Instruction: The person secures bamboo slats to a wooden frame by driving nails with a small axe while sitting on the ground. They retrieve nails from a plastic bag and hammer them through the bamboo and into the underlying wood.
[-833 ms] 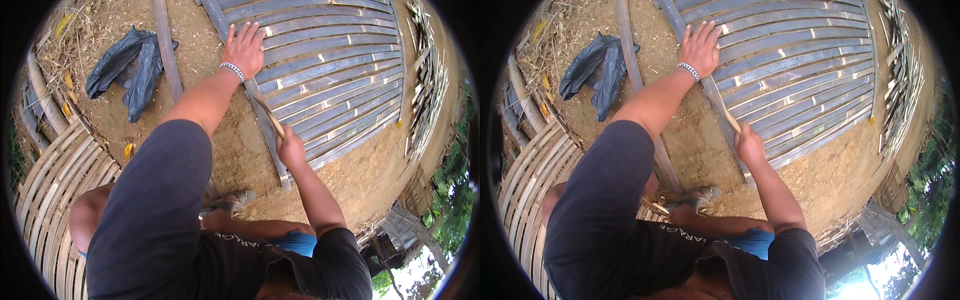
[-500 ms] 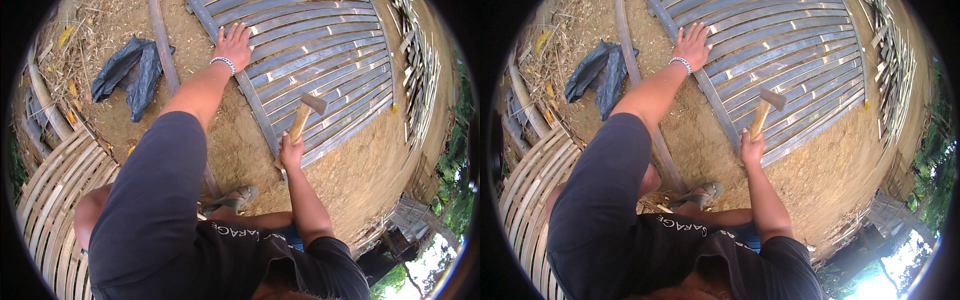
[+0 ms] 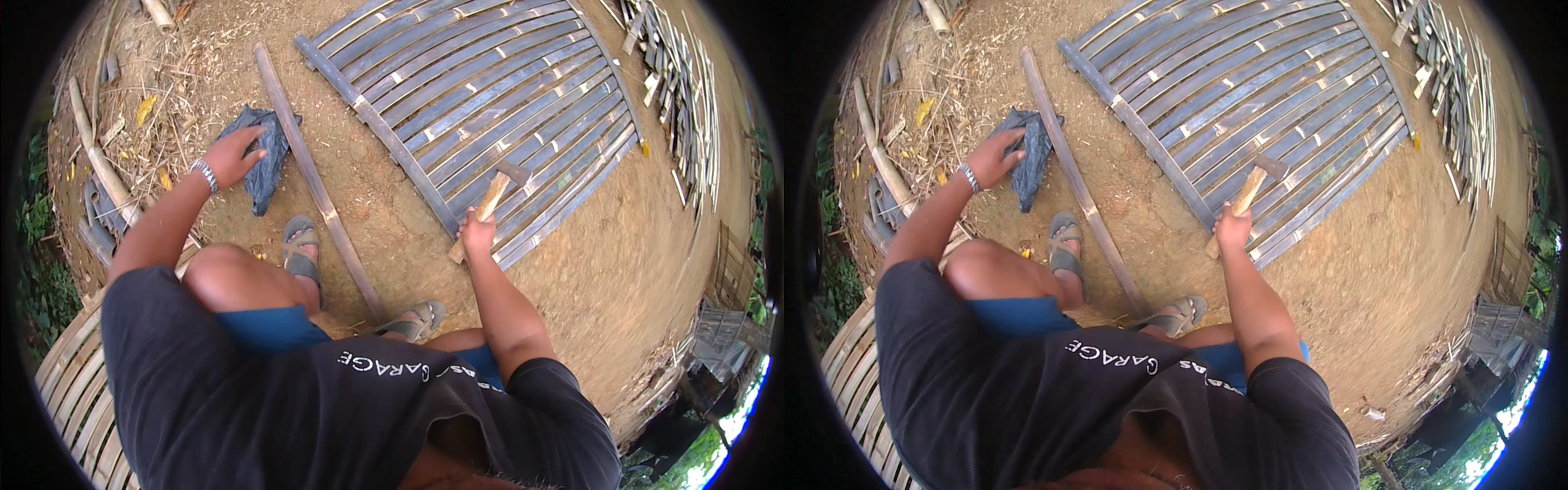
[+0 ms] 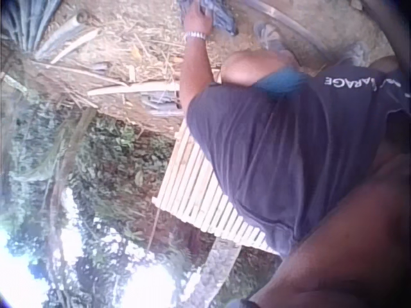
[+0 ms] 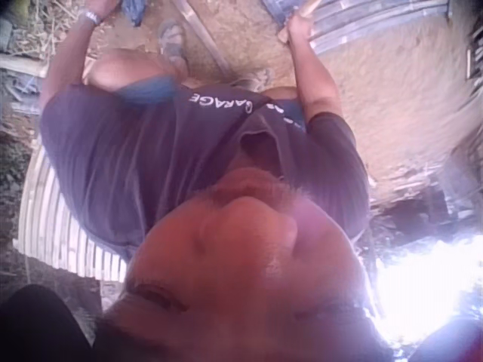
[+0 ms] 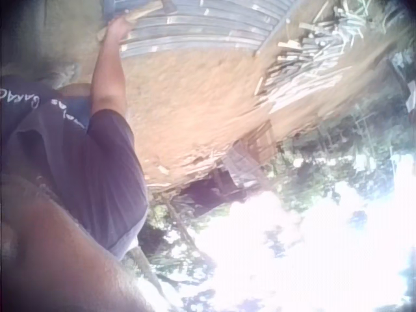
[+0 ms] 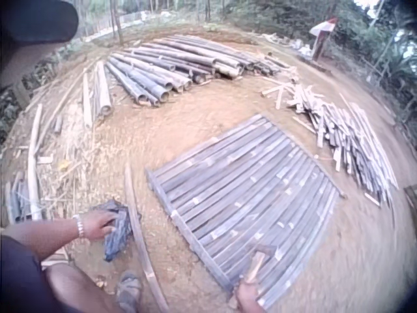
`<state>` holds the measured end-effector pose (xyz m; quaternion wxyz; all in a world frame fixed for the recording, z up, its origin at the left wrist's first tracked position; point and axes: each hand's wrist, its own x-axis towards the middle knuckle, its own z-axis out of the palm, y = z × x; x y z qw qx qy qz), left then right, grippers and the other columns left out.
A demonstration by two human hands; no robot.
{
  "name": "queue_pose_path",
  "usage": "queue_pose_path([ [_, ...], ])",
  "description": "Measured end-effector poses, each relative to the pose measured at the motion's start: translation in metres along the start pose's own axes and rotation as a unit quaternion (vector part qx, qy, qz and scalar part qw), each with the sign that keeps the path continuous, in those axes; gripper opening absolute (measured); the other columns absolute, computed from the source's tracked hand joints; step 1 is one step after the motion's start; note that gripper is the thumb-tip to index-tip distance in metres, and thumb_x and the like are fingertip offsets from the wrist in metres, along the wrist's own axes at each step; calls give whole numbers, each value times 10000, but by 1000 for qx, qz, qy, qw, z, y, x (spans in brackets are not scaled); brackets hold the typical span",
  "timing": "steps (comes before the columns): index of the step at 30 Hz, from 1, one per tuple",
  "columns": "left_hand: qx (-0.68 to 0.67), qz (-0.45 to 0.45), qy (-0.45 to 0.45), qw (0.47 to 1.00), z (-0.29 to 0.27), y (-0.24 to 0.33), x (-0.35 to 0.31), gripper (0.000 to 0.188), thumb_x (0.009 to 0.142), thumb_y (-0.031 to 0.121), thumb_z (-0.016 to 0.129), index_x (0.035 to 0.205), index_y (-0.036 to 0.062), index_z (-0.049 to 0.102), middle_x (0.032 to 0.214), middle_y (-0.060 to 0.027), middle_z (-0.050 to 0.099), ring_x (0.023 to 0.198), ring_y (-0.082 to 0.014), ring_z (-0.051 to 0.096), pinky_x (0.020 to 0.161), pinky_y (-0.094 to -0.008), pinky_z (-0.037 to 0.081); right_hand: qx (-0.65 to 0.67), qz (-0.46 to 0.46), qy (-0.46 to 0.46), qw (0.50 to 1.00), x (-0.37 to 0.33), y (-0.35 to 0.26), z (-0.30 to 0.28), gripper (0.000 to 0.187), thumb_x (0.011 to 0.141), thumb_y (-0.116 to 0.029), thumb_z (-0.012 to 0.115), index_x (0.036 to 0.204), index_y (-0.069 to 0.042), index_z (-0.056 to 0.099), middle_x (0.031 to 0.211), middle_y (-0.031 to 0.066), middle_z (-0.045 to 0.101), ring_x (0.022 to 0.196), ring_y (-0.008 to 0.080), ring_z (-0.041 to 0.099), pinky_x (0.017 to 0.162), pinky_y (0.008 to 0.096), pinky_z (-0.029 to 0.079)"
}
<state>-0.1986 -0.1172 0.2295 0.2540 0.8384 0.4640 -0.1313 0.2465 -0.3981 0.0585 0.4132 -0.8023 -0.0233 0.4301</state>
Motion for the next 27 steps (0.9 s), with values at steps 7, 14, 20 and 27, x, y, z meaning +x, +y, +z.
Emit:
queue_pose_path([
  [7,-215,-226,218,925,126,-84,-52,369,961,236,684,1262,22,683,1150,-186,745,1056,-316,727,953,-382,549,-64,-45,16,997,-4,9,-18,223,986,-207,677,1057,-80,508,693,25,567,495,136,521,420,309,440],
  [14,-229,-309,269,883,171,-119,-23,274,933,219,690,1141,52,748,1128,-180,747,1025,-318,726,924,-389,551,-66,-41,67,995,-40,34,-23,218,994,-178,667,1075,-62,502,695,25,524,511,125,494,450,294,430],
  [20,-143,-211,224,941,170,-135,33,287,902,181,709,1171,80,731,1074,-183,737,999,-360,703,914,-424,545,-61,-5,63,996,-72,27,13,225,1002,-175,661,1106,-52,505,726,39,532,519,125,497,459,291,437],
  [27,-194,-228,217,929,166,-133,40,238,890,186,737,1099,74,728,1083,-157,721,987,-349,699,900,-445,544,-95,-11,7,995,-92,6,48,249,998,-173,667,1145,-26,530,736,35,545,536,122,514,489,281,460],
])
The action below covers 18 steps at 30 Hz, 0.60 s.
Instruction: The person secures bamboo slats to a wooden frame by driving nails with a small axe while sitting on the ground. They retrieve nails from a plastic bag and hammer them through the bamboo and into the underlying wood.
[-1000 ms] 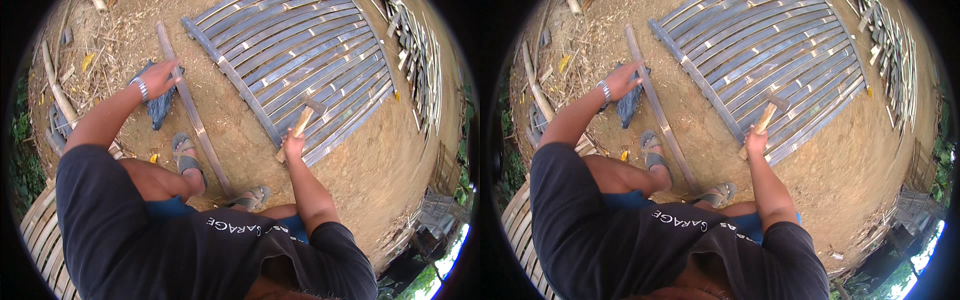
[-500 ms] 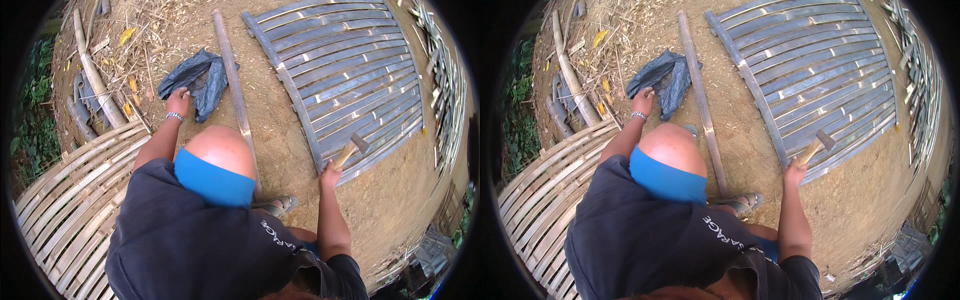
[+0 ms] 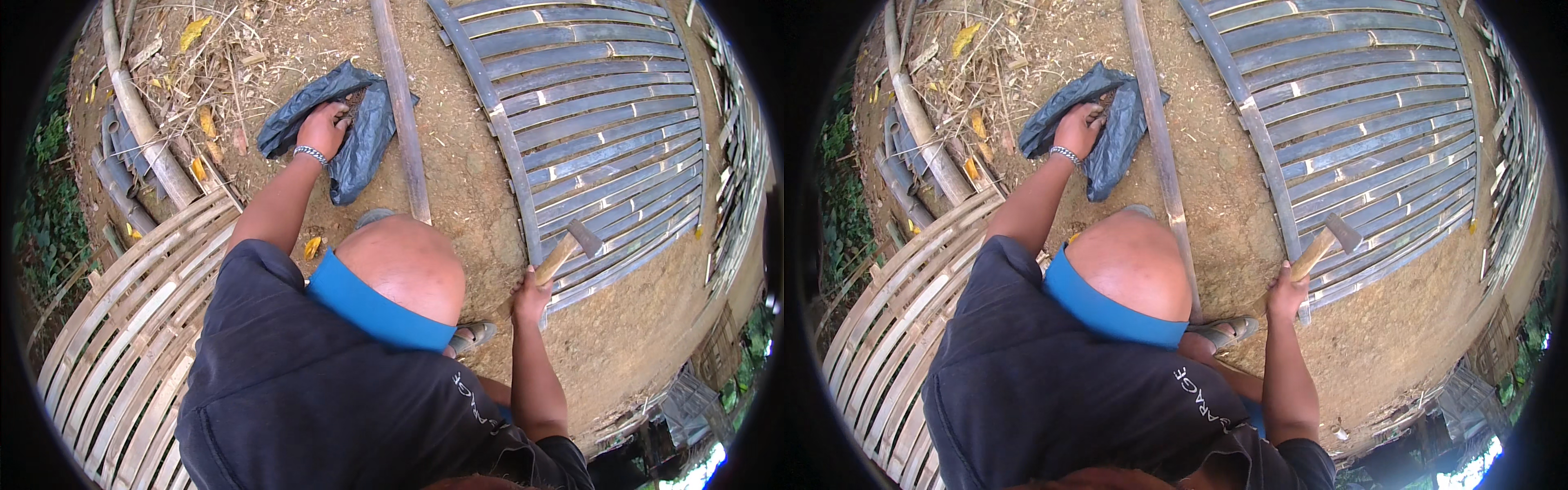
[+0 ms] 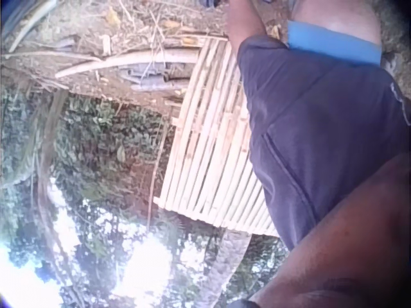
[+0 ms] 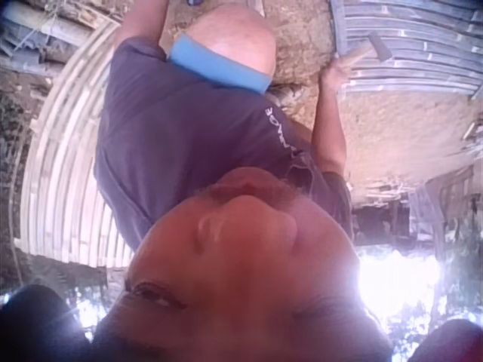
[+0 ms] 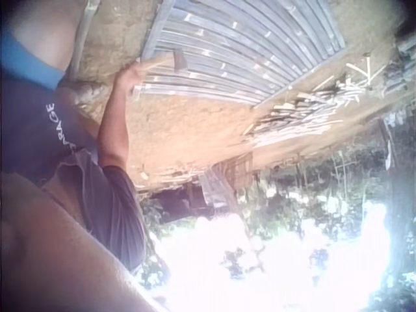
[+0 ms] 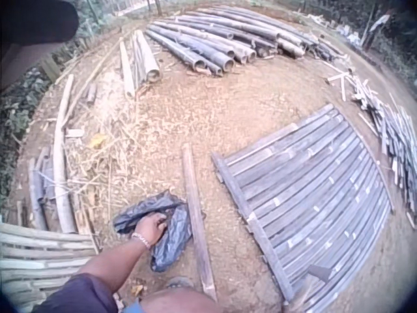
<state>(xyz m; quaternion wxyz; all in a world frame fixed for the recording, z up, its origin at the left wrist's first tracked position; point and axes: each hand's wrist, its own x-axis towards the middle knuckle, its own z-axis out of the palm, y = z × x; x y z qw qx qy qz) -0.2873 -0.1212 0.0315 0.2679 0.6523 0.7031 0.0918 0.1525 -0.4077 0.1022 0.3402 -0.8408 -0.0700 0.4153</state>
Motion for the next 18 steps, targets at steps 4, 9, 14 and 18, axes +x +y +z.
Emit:
queue_pose_path([
  [4,41,16,-29,999,-10,4,2,204,884,213,753,1048,93,737,1072,-130,710,988,-359,685,882,-452,538,-17,2,-26,1000,-2,-8,9,245,994,-168,669,1143,-22,540,743,29,560,545,117,528,497,278,464],
  [9,44,58,-47,996,-10,-8,5,160,899,217,737,1002,95,728,1051,-128,694,983,-369,671,862,-458,528,-46,-11,-25,999,-1,-10,22,246,996,-174,664,1149,-27,539,731,33,566,545,117,535,492,277,461],
  [14,14,58,-42,997,-8,-11,0,139,908,195,728,962,69,707,982,-147,702,927,-375,676,822,-445,531,-65,-7,-34,997,-6,-25,26,235,1006,-212,660,1119,-46,537,751,31,562,566,126,550,498,289,470],
  [18,-58,17,-54,997,-10,-19,-2,154,914,207,734,948,61,697,901,-168,718,840,-365,695,776,-437,542,-75,-6,-39,996,-3,-32,28,229,1002,-212,663,1099,-46,537,759,31,562,569,125,548,501,289,468],
])
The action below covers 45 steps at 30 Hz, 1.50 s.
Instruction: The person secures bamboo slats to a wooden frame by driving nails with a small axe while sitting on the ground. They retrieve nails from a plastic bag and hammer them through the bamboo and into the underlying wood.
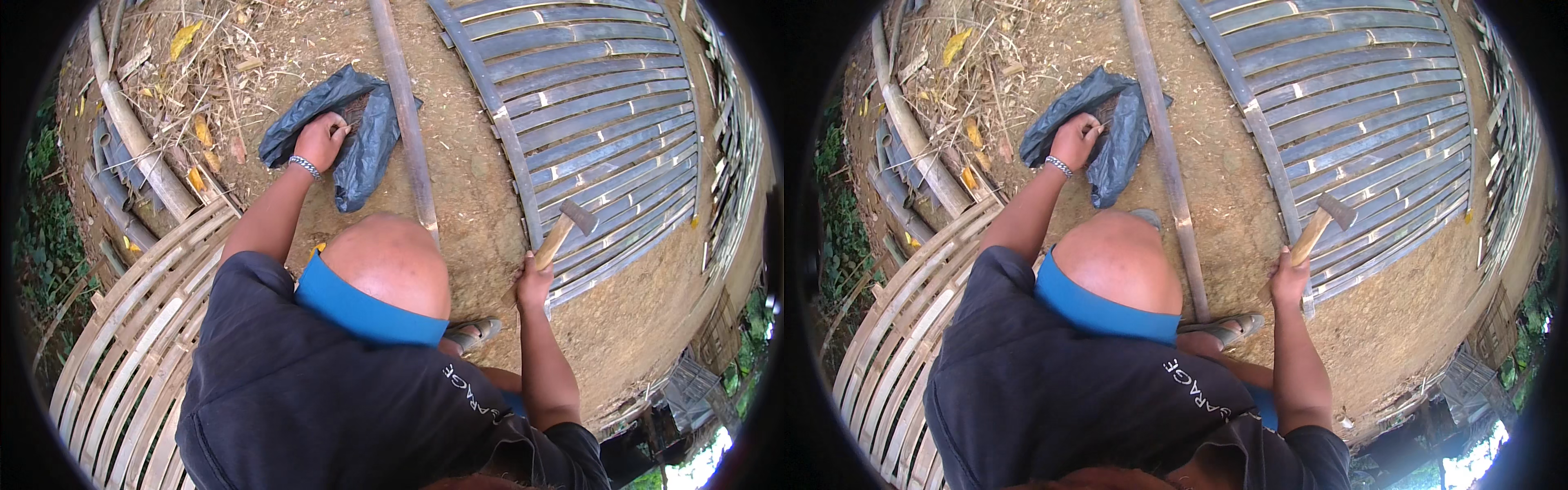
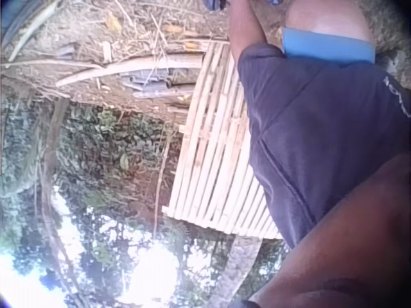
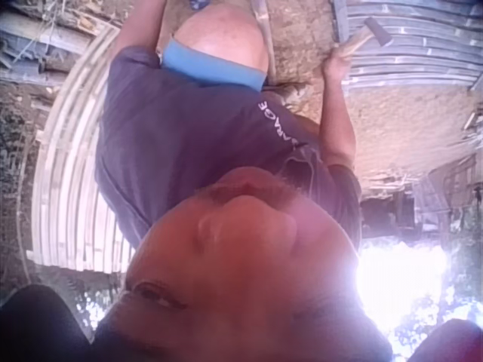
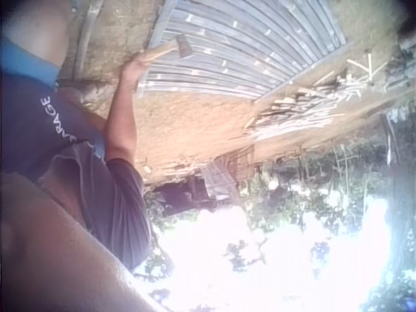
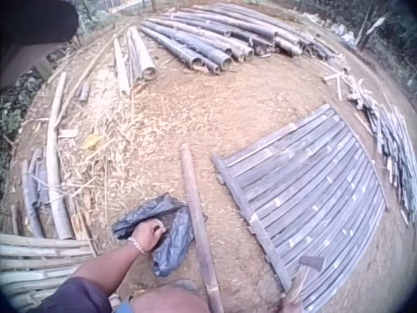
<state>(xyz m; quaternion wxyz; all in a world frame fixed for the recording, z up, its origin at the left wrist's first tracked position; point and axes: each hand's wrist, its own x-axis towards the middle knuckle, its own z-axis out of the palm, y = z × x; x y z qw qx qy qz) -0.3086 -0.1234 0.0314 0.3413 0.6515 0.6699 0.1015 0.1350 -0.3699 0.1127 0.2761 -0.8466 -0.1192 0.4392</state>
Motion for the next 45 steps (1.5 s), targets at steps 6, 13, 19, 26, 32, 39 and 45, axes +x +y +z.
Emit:
queue_pose_path([
  [6,-69,-45,-25,996,-13,6,-5,129,907,162,732,924,37,702,838,-148,733,769,-275,724,724,-381,551,47,9,1,999,7,0,8,226,1003,-194,659,1107,-37,535,745,32,549,544,124,529,487,284,463],
  [13,-108,-74,35,991,7,-2,-9,156,881,143,754,983,29,723,890,-155,752,792,-276,733,753,-367,563,4,-5,-13,1000,2,-21,8,230,998,-174,665,1111,-25,533,743,41,554,538,124,534,481,288,468],
  [19,-44,-84,47,994,23,13,-3,158,876,131,755,1001,38,729,898,-152,756,817,-307,734,762,-385,565,-17,-25,-12,999,-5,-28,4,226,1001,-173,663,1086,-14,526,688,40,550,512,132,537,471,290,464],
  [26,-89,-86,38,992,23,7,-3,270,904,63,688,1165,-4,664,936,-136,771,867,-250,750,803,-354,569,-35,-24,-14,999,-6,-24,3,238,997,-178,666,1085,-5,530,694,46,565,512,135,555,467,291,470],
  [32,-142,-104,26,984,20,-4,-11,287,905,54,681,1188,9,661,984,-113,769,916,-220,745,839,-342,564,-61,-31,-29,997,-9,-35,5,236,999,-183,661,1084,-2,534,691,44,570,515,137,563,471,296,482],
  [39,-170,-119,22,978,22,-11,-11,291,909,95,734,1172,-2,658,962,-122,764,889,-193,731,819,-326,559,-51,-18,-16,998,-18,-42,6,241,998,-188,668,1095,-6,542,691,40,568,519,134,557,471,295,473],
  [45,-115,-11,49,992,15,-17,-19,247,959,94,669,1191,10,673,986,-132,755,897,-234,728,854,-354,562,-30,13,-27,999,-24,-47,-21,266,989,-229,688,1101,-19,569,699,40,576,553,137,577,521,314,500],
])
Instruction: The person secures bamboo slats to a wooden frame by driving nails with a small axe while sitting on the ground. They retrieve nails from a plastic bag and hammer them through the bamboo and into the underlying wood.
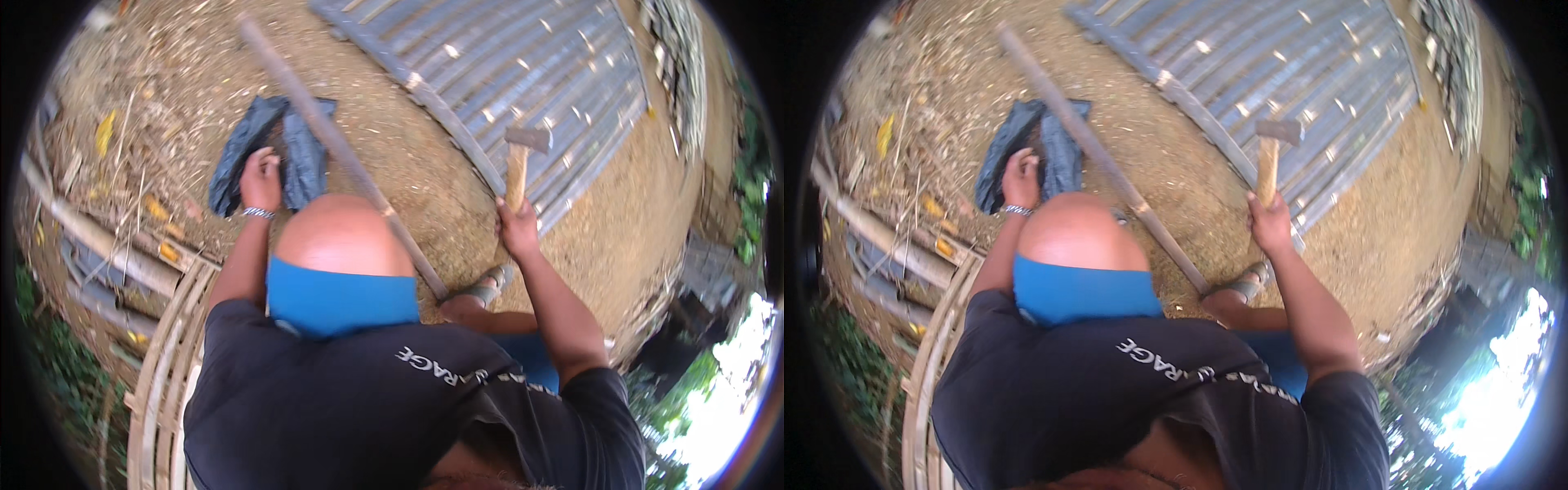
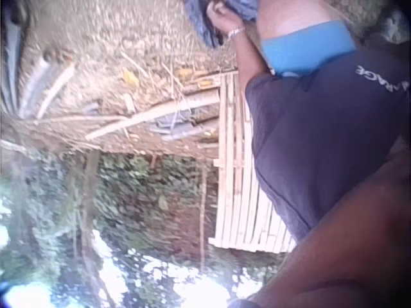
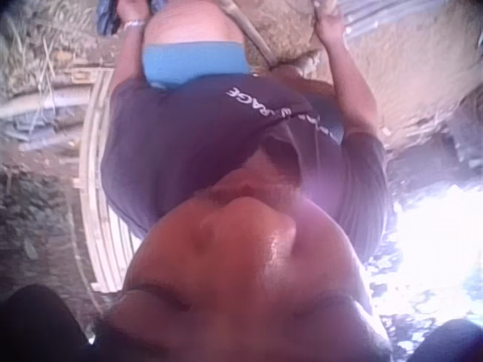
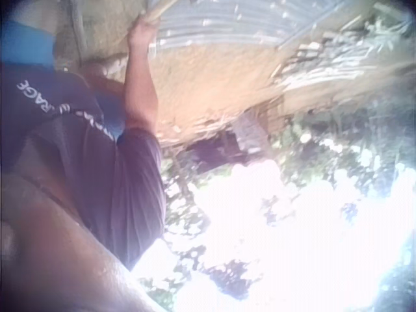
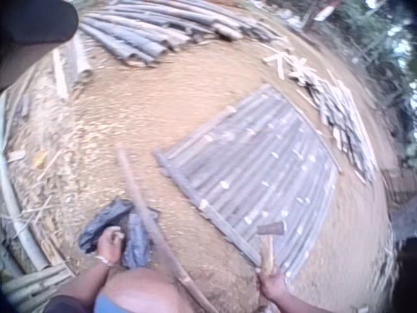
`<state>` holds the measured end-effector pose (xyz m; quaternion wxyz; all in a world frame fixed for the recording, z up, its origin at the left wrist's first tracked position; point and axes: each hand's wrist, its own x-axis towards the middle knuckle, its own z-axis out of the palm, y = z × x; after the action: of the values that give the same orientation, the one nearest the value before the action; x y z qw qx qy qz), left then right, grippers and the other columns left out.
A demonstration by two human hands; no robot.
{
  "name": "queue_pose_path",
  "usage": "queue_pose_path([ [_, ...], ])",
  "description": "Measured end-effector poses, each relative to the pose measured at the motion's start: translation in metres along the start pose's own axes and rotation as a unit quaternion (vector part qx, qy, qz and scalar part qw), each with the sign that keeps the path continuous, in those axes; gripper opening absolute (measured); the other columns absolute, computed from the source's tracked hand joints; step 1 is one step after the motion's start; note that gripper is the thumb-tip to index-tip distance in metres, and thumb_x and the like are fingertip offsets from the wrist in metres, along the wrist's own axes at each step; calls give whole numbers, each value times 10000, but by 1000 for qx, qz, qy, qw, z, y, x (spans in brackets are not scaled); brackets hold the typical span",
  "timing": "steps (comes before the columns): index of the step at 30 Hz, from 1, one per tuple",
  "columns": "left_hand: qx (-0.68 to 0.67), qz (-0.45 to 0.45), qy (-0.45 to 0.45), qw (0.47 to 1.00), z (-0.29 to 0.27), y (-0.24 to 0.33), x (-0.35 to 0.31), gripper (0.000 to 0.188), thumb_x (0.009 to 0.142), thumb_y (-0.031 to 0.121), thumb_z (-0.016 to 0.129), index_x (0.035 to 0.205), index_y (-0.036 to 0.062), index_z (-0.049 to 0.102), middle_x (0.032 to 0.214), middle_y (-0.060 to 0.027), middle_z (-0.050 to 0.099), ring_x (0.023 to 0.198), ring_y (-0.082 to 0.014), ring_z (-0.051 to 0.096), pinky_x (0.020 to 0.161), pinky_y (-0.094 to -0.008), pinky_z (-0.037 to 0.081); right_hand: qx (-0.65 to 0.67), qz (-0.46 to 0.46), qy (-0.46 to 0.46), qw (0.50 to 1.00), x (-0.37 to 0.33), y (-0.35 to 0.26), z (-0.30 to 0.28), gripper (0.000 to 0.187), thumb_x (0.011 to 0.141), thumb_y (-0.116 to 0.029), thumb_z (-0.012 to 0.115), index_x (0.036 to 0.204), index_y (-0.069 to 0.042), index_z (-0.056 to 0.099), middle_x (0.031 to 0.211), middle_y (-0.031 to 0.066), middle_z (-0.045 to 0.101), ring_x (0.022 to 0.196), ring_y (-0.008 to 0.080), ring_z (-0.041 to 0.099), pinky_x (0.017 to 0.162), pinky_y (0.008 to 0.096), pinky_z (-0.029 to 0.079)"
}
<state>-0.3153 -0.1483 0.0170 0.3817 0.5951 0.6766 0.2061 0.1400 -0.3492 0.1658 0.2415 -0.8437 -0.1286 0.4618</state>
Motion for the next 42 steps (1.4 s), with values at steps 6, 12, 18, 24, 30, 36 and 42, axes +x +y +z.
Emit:
queue_pose_path([
  [6,-75,48,21,996,-12,50,5,167,957,135,722,1061,4,728,991,-106,749,859,-180,690,804,-314,541,-131,-30,80,988,38,23,-40,372,952,-348,703,1089,-14,615,826,151,687,666,247,687,636,400,545],
  [12,30,285,-122,950,7,191,15,137,931,130,736,973,4,704,916,-139,714,840,-258,685,792,-345,532,-101,-34,154,982,90,81,-27,508,875,-394,768,1161,-3,615,977,253,716,975,412,704,849,479,530],
  [18,72,415,-318,850,113,293,23,146,965,167,679,975,28,636,938,-150,674,870,-341,657,791,-417,518,-121,-24,173,977,83,72,-25,644,787,-420,861,1199,6,609,1012,246,719,990,405,704,862,469,536],
  [24,103,412,-344,838,243,307,10,119,964,144,642,974,30,611,976,-164,659,936,-382,639,822,-469,502,-48,-2,120,992,72,68,-36,712,740,-405,911,1222,10,590,928,206,716,900,373,714,824,464,547],
  [30,85,438,-267,854,287,260,3,102,926,118,648,973,39,603,978,-171,644,956,-393,614,842,-486,477,-33,-71,143,987,72,100,-28,529,875,-313,811,1233,-2,576,912,150,701,761,281,702,716,435,553],
  [36,113,466,-187,857,291,250,4,110,929,124,659,979,45,601,1009,-172,646,980,-397,617,859,-483,473,249,82,-28,965,47,57,5,409,989,-156,669,1302,18,472,841,90,628,636,158,601,572,333,543],
  [42,167,351,-97,916,314,257,-3,116,950,155,627,1018,63,610,1017,-152,666,981,-381,636,858,-504,468,343,89,-76,932,20,69,54,341,1012,-150,640,1252,9,456,817,66,587,624,147,587,536,323,532],
])
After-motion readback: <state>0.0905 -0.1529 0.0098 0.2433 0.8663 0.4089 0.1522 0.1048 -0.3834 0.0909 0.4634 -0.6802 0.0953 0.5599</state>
